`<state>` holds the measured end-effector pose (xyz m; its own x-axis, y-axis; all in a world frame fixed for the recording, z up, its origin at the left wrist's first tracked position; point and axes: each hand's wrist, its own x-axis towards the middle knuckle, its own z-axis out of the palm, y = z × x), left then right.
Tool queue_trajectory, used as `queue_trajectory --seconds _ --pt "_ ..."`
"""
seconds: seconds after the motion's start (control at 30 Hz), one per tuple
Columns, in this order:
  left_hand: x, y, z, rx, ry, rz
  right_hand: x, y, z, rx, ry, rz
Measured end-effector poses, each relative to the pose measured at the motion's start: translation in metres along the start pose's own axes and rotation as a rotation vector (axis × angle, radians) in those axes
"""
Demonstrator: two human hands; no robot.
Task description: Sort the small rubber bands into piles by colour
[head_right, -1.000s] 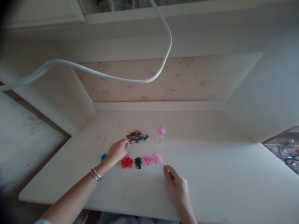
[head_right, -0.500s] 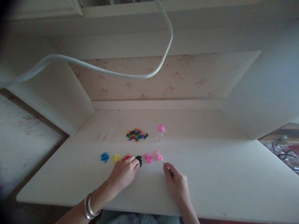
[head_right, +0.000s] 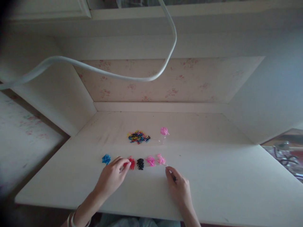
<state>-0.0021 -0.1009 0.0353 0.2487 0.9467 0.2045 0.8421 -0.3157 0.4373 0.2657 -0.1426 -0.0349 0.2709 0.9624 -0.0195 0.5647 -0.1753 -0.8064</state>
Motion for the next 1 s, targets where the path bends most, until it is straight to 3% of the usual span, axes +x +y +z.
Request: queue_trajectory --seconds 0.1,0.2,0.37,0.47,0.57,0.73,1.0 --pt "-0.016 -0.032 -0.01 -0.088 0.132 -0.162 -0.001 0.001 0.002 -0.031 -0.023 -0.002" --pt "-0.038 -0.065 -0.013 -0.148 0.186 -0.353 -0.001 -0.006 0.006 -0.075 -0.041 -0.015" --pt "-0.073 -0.097 -0.005 -0.246 0.299 -0.543 0.013 -0.052 0.015 -0.143 -0.103 -0.173" --pt "-0.082 -0.104 0.001 -0.299 0.348 -0.588 0.035 -0.088 0.023 -0.305 -0.189 -0.245" --pt "-0.085 -0.104 0.003 -0.33 0.369 -0.596 0.063 -0.109 0.035 -0.475 -0.237 -0.207" --pt "-0.082 -0.1 -0.001 -0.369 0.363 -0.558 0.096 -0.115 0.059 -0.669 -0.223 -0.137" --pt "-0.082 -0.102 0.004 -0.301 0.355 -0.464 0.112 -0.121 0.075 -0.875 -0.318 -0.116"
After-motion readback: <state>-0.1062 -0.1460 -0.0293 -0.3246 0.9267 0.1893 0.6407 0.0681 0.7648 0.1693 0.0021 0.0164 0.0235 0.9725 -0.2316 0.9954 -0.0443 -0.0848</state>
